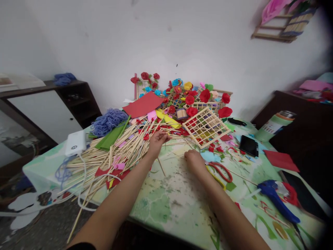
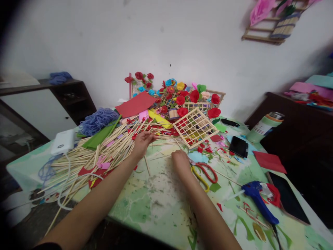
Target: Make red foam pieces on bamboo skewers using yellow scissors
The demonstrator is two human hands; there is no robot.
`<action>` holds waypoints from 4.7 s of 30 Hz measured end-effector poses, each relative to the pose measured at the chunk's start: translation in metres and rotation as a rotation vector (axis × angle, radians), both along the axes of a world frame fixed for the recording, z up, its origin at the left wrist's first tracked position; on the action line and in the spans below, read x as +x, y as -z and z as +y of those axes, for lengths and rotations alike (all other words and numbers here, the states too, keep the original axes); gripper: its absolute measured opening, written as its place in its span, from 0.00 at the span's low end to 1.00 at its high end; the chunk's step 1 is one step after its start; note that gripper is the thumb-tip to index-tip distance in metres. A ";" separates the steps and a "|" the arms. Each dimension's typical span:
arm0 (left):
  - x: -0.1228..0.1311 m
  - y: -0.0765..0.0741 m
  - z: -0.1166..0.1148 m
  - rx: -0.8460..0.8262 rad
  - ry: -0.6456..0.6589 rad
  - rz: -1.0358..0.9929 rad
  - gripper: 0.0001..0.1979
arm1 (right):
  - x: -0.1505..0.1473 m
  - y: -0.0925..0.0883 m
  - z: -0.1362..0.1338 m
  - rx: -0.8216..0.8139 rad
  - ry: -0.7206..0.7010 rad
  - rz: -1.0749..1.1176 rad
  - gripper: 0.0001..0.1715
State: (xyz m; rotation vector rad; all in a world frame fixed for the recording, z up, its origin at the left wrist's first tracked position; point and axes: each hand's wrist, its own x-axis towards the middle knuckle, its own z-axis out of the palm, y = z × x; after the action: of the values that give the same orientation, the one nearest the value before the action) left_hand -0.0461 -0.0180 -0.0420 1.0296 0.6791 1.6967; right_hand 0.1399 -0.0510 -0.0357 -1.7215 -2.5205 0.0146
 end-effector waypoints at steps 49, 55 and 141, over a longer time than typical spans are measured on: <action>0.051 0.006 -0.033 -0.432 0.246 -0.123 0.11 | -0.017 0.009 -0.008 -0.397 0.151 1.395 0.15; 0.046 0.003 -0.029 -0.411 0.191 -0.114 0.11 | -0.018 0.013 -0.009 -0.386 0.120 1.325 0.14; 0.033 -0.006 -0.024 -0.297 0.045 -0.047 0.12 | -0.016 0.015 -0.024 0.093 -0.175 0.614 0.11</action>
State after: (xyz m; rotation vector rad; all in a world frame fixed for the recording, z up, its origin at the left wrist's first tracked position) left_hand -0.0127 -0.0423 -0.0362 0.7875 0.8414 1.5214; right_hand 0.1242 -0.0754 -0.0506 -1.2106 -2.1531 0.3700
